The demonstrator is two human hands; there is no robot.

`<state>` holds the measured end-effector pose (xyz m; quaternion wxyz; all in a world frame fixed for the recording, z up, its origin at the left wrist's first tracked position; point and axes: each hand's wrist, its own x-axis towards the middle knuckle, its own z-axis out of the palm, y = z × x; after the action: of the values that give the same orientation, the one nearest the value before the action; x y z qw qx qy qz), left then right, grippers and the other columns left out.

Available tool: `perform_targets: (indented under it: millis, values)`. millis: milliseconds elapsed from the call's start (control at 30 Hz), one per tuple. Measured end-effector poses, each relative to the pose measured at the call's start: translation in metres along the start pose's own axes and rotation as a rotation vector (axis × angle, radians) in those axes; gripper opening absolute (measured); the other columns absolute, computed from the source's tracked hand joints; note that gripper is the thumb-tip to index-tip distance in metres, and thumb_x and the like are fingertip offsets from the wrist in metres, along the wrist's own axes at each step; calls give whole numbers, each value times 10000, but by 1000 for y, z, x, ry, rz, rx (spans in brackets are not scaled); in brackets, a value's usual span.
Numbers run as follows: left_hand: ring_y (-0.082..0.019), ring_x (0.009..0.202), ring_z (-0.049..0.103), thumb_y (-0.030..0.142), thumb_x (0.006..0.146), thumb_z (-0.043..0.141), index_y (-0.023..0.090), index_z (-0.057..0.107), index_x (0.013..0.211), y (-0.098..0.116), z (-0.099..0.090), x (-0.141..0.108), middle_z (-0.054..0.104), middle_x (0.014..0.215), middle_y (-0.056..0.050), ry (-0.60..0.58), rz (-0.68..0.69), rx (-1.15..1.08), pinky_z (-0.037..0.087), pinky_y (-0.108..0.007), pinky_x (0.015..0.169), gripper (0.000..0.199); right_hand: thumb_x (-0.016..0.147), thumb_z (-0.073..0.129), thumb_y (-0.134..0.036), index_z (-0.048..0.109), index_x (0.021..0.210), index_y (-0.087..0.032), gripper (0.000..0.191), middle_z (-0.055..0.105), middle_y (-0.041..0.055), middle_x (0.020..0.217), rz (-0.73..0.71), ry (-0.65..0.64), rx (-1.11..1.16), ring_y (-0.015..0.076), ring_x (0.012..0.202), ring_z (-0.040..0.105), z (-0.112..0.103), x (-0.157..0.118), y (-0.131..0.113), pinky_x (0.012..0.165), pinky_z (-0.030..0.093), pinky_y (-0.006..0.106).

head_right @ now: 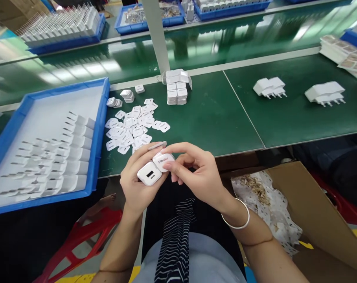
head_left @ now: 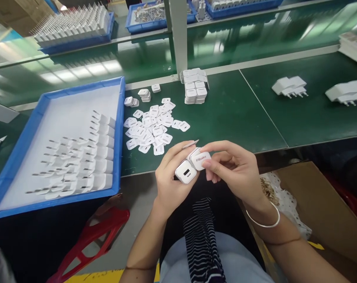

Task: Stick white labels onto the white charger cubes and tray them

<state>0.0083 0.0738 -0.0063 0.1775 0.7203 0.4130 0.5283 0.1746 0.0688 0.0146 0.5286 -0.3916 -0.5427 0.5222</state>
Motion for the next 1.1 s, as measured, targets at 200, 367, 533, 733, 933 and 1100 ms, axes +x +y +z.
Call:
perform_targets:
  millis: [200, 367, 533, 733, 933, 1100]
  values:
    - [-206, 1123, 701, 91, 781, 797, 199, 693, 1202, 1, 0, 0, 716, 1241, -90, -19, 7, 6, 588, -364, 1000, 448, 903, 752, -189, 742, 1028, -230, 132, 624, -60, 551, 50, -7, 24, 64, 461, 570, -2, 3, 0, 431, 472, 141]
    - [-201, 1134, 696, 75, 780, 793, 165, 699, 1189, 0, 0, 1, 717, 1228, -109, -25, 17, 0, 576, -340, 1016, 429, 904, 752, -199, 746, 1026, -225, 125, 618, -55, 541, 73, -14, 15, 62, 454, 558, -3, 4, 0, 429, 465, 140]
    - [-197, 1129, 698, 58, 778, 789, 135, 700, 1181, -1, 0, 1, 719, 1224, -123, -24, 30, -9, 570, -325, 1021, 420, 898, 758, -206, 749, 1016, -215, 119, 610, -52, 532, 84, -25, 3, 63, 437, 535, -5, 5, -1, 419, 453, 150]
    - [-204, 1119, 707, 63, 786, 784, 151, 698, 1185, -2, 1, -1, 716, 1235, -115, -20, 33, -8, 583, -336, 1005, 417, 880, 770, -196, 757, 999, -210, 121, 609, -52, 527, 93, -11, -17, 66, 443, 547, -4, 7, 0, 416, 447, 146]
    - [-200, 1101, 711, 72, 794, 780, 181, 696, 1187, -2, 1, -2, 721, 1231, -92, -2, 33, 22, 598, -348, 983, 417, 874, 776, -202, 744, 1024, -213, 154, 620, -57, 532, 124, -34, -19, 54, 428, 525, -4, 7, -2, 422, 447, 139]
    - [-202, 1099, 714, 81, 796, 781, 186, 692, 1191, -3, 0, -3, 718, 1246, -84, -12, 27, 40, 601, -347, 981, 418, 814, 831, -170, 668, 1046, -216, 288, 644, -66, 541, 180, -49, 21, 59, 411, 521, -6, 9, -3, 407, 427, 136]
